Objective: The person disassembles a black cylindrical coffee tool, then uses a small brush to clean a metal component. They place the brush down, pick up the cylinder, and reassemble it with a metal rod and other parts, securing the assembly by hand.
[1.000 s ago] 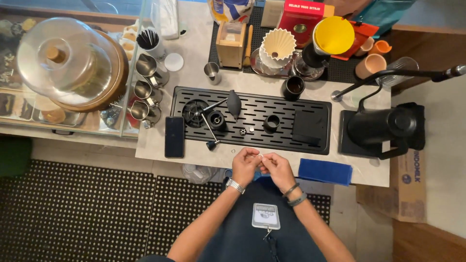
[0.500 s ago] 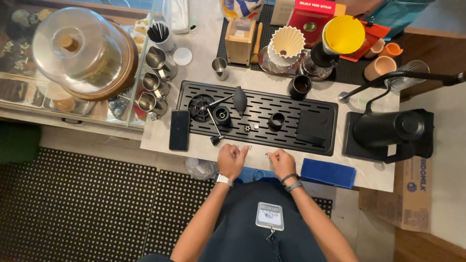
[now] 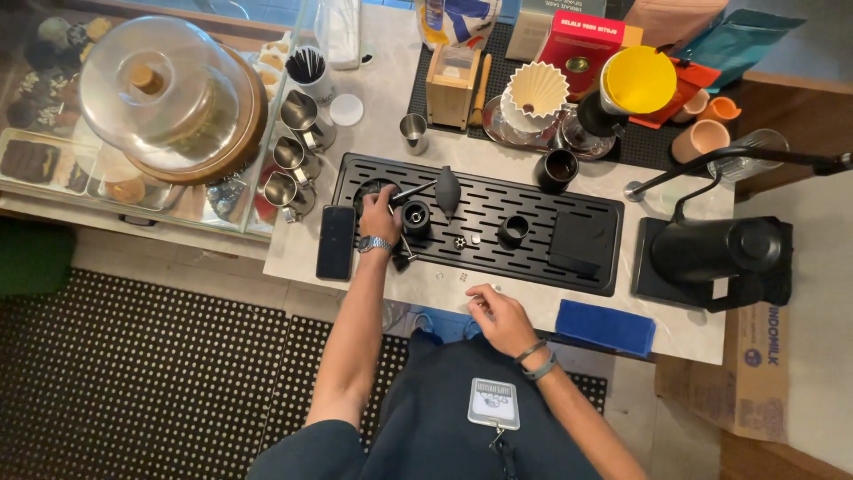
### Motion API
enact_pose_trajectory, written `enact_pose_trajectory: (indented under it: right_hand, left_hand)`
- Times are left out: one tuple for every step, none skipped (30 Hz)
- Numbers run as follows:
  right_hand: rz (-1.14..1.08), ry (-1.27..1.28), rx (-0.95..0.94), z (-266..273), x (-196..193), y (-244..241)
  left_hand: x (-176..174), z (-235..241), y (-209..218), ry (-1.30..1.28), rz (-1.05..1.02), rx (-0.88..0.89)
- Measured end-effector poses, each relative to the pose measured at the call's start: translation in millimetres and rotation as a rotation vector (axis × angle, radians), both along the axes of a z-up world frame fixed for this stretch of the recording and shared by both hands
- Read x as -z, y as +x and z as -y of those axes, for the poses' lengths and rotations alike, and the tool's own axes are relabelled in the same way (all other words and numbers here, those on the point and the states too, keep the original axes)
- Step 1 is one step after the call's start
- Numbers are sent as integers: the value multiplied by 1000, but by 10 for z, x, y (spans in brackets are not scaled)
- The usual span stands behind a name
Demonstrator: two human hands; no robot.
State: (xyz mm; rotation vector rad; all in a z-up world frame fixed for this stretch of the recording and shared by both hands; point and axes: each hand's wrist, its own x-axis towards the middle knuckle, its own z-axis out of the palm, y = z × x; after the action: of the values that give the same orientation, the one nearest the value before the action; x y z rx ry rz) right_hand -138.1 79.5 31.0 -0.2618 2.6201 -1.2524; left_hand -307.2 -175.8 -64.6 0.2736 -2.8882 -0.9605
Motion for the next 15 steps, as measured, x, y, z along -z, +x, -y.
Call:
enact_pose_trajectory:
  right_hand:
    - [-2, 3, 4, -17, -5, -1]
    - [23, -4, -19, -18, -7, 12]
    - [47, -11, -41, -16, -9, 25]
    - [47, -13, -44, -24, 16, 34]
    - [50, 7, -50, -30, 40, 42]
    - [52, 27, -58, -42, 63, 34]
    - [49, 26, -63, -33, 64, 3]
    - [62, 28, -59, -20, 66, -7]
    - [75, 31, -54, -5, 70, -17]
    - [77, 28, -65, 31, 30, -36]
    - [111, -13, -28, 67, -12, -54]
    - [140, -53, 14, 94, -63, -92]
    - [139, -54, 7, 149, -84, -142]
    - [173, -166, 81, 186, -106, -185]
    - [206, -278, 155, 220, -126, -227]
  left_hand:
    - [213, 29, -91, 3, -2, 4]
    - [428, 81, -159, -44, -3, -4]
    - [643, 137, -225, -90, -5, -11]
    - [596, 152, -192, -92, -5, -14]
    - [548, 169, -159, -69, -11, -78]
    - [496, 184, -139, -45, -18, -144]
    - [372, 207, -94, -45, -21, -150]
    - [254, 239, -17, -5, -110, -240]
    - [138, 270, 60, 34, -201, -330]
    - [-13, 281, 169, 29, -199, -341]
    - [-167, 289, 277, 78, -312, -387]
    - [-331, 279, 351, 128, -428, -427]
    - [-608, 239, 503, 125, -431, -434]
    - [-877, 173, 655, 228, -383, -430]
    - [-1144, 104, 808, 331, -334, -425]
